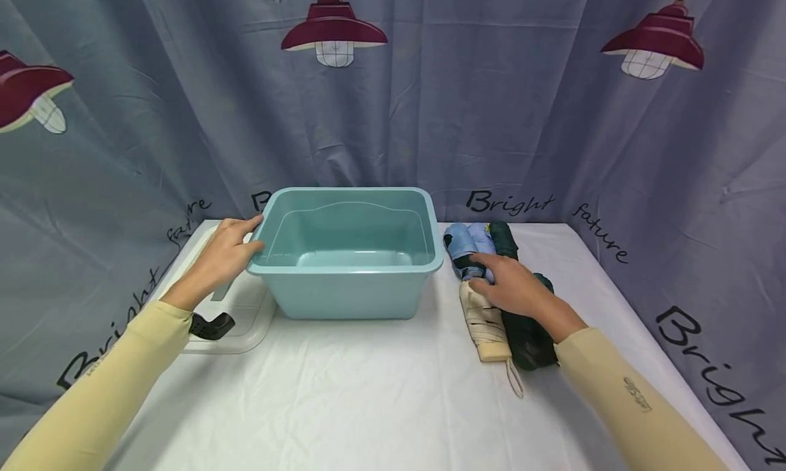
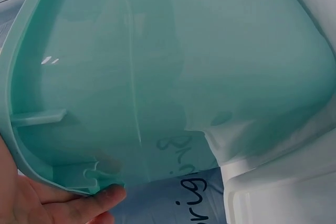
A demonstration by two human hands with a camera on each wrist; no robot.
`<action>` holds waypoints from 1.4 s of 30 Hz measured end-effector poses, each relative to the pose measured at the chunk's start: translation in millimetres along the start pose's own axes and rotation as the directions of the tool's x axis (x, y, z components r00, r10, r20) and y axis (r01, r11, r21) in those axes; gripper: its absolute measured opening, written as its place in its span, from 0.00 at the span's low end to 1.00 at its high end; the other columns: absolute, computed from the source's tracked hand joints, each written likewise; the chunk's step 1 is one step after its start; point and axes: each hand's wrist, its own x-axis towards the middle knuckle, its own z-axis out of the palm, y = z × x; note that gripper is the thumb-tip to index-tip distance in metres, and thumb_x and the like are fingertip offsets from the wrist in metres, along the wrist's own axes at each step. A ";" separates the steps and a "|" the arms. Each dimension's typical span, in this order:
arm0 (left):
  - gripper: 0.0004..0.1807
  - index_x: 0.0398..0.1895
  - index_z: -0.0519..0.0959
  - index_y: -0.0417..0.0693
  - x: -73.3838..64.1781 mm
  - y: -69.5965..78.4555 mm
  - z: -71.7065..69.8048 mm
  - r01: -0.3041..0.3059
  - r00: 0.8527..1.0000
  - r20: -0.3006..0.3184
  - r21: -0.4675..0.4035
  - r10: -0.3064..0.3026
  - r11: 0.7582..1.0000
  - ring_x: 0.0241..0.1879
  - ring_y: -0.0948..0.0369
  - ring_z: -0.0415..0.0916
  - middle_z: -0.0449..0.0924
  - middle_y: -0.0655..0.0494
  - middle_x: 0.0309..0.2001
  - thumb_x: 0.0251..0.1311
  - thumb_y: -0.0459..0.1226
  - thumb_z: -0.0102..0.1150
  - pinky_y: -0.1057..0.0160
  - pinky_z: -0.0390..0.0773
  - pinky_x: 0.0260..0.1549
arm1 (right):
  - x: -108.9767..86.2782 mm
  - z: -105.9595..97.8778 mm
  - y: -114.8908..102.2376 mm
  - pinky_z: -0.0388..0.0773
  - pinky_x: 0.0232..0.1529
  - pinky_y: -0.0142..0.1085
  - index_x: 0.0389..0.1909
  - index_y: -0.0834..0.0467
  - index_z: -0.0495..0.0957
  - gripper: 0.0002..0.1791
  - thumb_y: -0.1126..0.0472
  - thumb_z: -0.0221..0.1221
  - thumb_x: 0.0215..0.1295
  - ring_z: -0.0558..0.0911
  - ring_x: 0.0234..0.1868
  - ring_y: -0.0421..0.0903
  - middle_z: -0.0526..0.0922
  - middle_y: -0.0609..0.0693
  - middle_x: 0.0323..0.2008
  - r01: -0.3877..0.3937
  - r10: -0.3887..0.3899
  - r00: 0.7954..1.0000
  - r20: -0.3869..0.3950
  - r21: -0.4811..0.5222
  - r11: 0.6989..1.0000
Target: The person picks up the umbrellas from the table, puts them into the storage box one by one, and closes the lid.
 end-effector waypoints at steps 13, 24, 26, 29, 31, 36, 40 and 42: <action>0.33 0.76 0.62 0.39 2.0 2.0 9.5 -0.020 1.000 -0.017 0.018 0.020 1.000 0.66 0.41 0.62 0.69 0.34 0.67 0.67 0.37 0.48 0.37 0.63 0.62 | -15.9 2.4 -4.2 0.75 0.56 0.61 0.69 0.65 0.70 0.31 0.53 0.60 0.71 0.78 0.61 0.64 0.77 0.64 0.64 0.046 -0.044 0.999 0.032 -0.052 0.998; 0.36 0.76 0.64 0.46 9.8 8.3 -3.4 0.038 0.997 0.061 0.041 -0.040 0.998 0.67 0.42 0.63 0.72 0.40 0.66 0.69 0.53 0.51 0.38 0.70 0.56 | -12.9 5.2 -7.7 0.79 0.42 0.52 0.70 0.64 0.69 0.34 0.51 0.62 0.68 0.83 0.39 0.52 0.85 0.57 0.43 -0.042 0.049 0.995 0.085 -0.089 0.995; 0.36 0.76 0.62 0.44 14.5 9.5 -3.4 0.024 0.996 0.087 0.047 -0.028 0.999 0.65 0.42 0.68 0.74 0.38 0.65 0.70 0.51 0.51 0.40 0.74 0.54 | -12.0 6.3 -8.2 0.77 0.37 0.48 0.71 0.64 0.67 0.36 0.50 0.62 0.68 0.80 0.33 0.49 0.81 0.53 0.33 -0.074 0.084 0.990 0.115 -0.086 0.994; 0.36 0.77 0.59 0.39 19.9 10.2 -2.4 -0.005 0.994 0.106 0.068 -0.002 0.998 0.65 0.41 0.69 0.73 0.35 0.66 0.70 0.44 0.51 0.40 0.73 0.57 | -9.9 8.9 -9.7 0.73 0.33 0.44 0.73 0.65 0.63 0.39 0.48 0.61 0.69 0.74 0.26 0.46 0.76 0.50 0.25 -0.137 0.151 0.973 0.171 -0.094 0.986; 0.36 0.77 0.57 0.33 21.6 10.0 -2.2 -0.033 0.993 0.115 0.078 0.024 0.996 0.67 0.40 0.66 0.70 0.33 0.68 0.69 0.39 0.50 0.39 0.69 0.62 | -8.7 11.3 -11.1 0.78 0.38 0.49 0.74 0.65 0.63 0.40 0.47 0.62 0.68 0.79 0.33 0.49 0.82 0.55 0.32 -0.160 0.177 0.967 0.185 -0.105 0.982; 0.35 0.76 0.56 0.29 22.6 8.9 -4.3 -0.082 0.989 0.127 0.081 0.072 0.993 0.70 0.39 0.57 0.66 0.32 0.70 0.68 0.35 0.49 0.38 0.59 0.68 | -5.8 14.0 -12.6 0.77 0.52 0.61 0.72 0.65 0.64 0.41 0.46 0.63 0.66 0.79 0.56 0.62 0.78 0.67 0.60 -0.177 0.196 0.961 0.197 -0.109 0.978; 0.35 0.76 0.55 0.29 22.4 8.3 -6.0 -0.093 0.987 0.135 0.073 0.083 0.993 0.72 0.39 0.54 0.65 0.33 0.71 0.69 0.35 0.48 0.38 0.56 0.70 | -4.8 15.3 -12.3 0.76 0.54 0.61 0.73 0.66 0.62 0.43 0.47 0.64 0.65 0.77 0.60 0.63 0.76 0.68 0.63 -0.166 0.183 0.960 0.213 -0.099 0.981; 0.35 0.76 0.55 0.29 22.6 8.2 -6.0 -0.093 0.987 0.136 0.068 0.083 0.993 0.73 0.39 0.52 0.64 0.34 0.72 0.69 0.35 0.48 0.38 0.55 0.71 | -5.3 16.3 -12.5 0.76 0.54 0.59 0.74 0.67 0.61 0.44 0.48 0.65 0.65 0.77 0.60 0.62 0.76 0.68 0.63 -0.156 0.173 0.960 0.221 -0.090 0.984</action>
